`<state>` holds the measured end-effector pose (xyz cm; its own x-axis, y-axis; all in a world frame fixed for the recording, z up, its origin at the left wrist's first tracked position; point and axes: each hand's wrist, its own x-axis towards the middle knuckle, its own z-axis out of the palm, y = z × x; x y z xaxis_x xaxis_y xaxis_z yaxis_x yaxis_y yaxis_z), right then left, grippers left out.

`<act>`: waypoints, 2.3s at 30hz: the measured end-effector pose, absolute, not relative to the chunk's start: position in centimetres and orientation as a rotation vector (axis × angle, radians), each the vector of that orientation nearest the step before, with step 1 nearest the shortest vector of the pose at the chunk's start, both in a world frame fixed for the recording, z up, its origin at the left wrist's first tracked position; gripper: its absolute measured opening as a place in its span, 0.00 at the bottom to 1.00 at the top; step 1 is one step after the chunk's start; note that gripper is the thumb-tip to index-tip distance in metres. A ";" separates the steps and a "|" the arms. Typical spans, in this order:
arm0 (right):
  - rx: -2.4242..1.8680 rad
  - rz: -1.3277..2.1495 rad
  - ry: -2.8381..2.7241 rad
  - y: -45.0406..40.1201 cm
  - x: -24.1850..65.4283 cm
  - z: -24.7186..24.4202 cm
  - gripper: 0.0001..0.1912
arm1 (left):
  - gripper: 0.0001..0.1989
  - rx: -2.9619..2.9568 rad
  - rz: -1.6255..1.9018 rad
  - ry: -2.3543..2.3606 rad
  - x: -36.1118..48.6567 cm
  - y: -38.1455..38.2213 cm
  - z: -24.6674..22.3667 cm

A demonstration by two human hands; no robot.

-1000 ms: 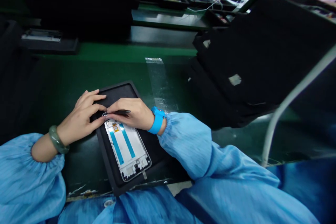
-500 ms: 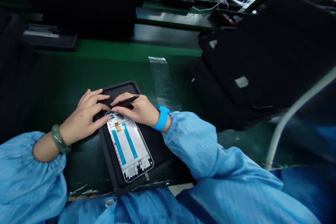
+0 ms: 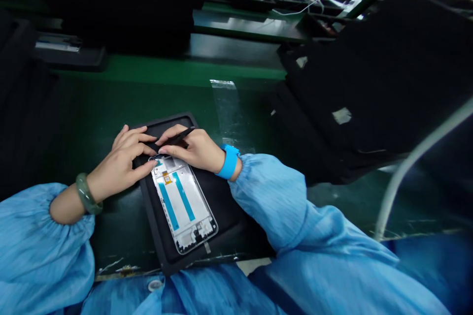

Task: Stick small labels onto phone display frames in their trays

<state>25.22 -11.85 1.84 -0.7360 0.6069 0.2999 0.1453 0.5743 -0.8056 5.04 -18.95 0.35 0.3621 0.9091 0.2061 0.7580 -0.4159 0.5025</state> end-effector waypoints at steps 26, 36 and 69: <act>-1.448 1.101 -1.155 -16.0 39.2 -0.1 0.20 | 0.20 2.421 0.580 1.646 7.3 -19.2 1.7; -1.472 1.025 -1.247 -17.1 38.6 -1.3 0.18 | 0.25 2.802 0.106 0.933 20.0 -17.4 1.6; -1.512 1.166 -1.163 -16.6 37.3 -0.6 0.19 | 0.22 2.835 0.196 1.027 20.1 -18.5 1.1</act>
<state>37.32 -16.59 -0.64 0.1226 0.9794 -0.1605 0.1585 -0.1790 -0.9710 20.13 -18.46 1.06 0.7613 0.6434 0.0804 0.6279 -0.7625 0.1561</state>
